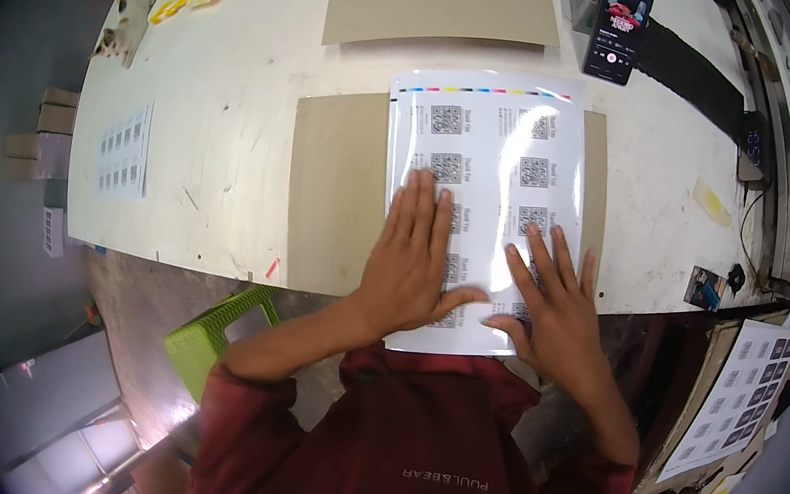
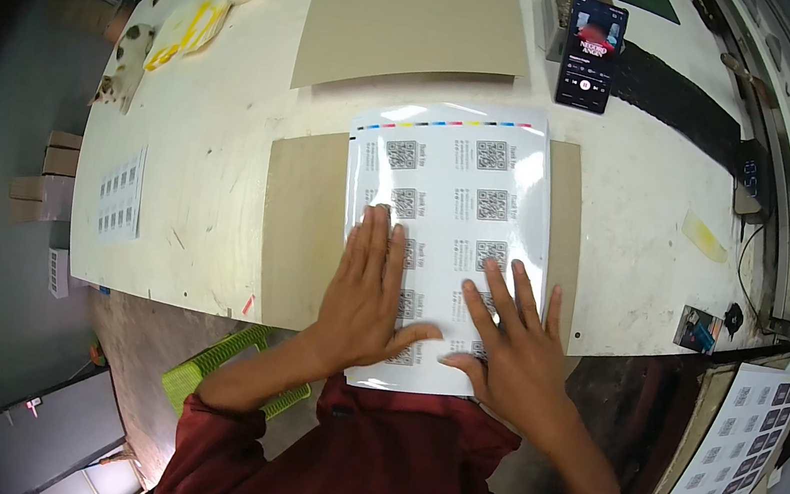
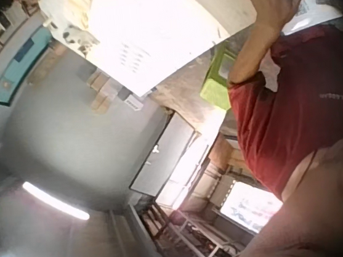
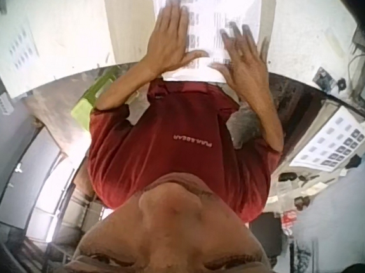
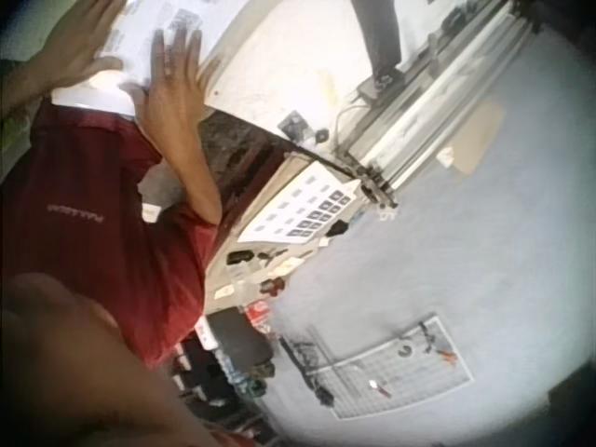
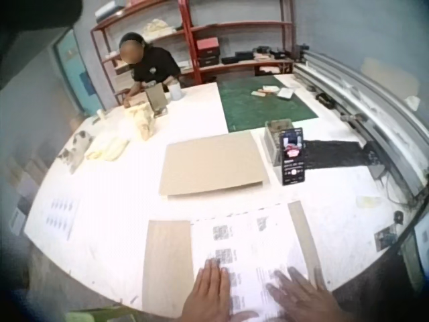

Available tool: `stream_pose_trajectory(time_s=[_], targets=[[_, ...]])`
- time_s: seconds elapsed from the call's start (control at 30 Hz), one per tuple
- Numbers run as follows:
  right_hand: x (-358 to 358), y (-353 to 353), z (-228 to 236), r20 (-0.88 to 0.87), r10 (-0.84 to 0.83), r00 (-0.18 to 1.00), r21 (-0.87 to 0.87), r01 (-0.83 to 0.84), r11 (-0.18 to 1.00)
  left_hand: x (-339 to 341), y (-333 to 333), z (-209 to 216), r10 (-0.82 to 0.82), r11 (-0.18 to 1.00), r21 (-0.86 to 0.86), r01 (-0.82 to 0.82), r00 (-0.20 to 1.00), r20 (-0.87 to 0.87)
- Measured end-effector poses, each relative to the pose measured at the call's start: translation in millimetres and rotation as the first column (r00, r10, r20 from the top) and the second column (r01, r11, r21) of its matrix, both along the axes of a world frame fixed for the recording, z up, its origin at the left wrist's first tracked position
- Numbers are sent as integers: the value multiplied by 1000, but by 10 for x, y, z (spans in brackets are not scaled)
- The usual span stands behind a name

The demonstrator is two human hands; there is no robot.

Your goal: The person repeatedly places a sheet of printed cards onto a roll of clear plastic film, aligns it, and feeds the assembly through a manual laminating machine. The person then retrieves the laminated sheet and repeats the process with additional sheets.

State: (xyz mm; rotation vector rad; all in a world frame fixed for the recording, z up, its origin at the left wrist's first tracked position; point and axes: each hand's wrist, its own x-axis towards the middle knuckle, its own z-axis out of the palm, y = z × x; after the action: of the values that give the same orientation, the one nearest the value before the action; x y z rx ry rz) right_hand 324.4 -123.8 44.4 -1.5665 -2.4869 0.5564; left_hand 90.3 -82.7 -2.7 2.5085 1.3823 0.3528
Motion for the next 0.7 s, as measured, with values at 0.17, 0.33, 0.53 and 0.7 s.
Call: stream_pose_trajectory(time_s=[0.17, 0.33, 0.53, 0.7], targets=[[30, -21, -109, -25, 11, 1000, -54, -13, 998, -16, 959, -190, 121, 974, 196, -115, 993, -19], [-16, 0, -90, 53, 27, 998, -19, -26, 999, -19, 716, -161, 85, 984, 156, -81, 996, -21], [-258, 45, -179, 153, 36, 988, 48, -43, 998, 99, -348, -29, 106, 991, -102, -90, 981, 163], [-364, 1294, -573, 51, 194, 980, 234, -200, 951, 84, -332, -61, 49, 995, -86, -41, 995, 85]])
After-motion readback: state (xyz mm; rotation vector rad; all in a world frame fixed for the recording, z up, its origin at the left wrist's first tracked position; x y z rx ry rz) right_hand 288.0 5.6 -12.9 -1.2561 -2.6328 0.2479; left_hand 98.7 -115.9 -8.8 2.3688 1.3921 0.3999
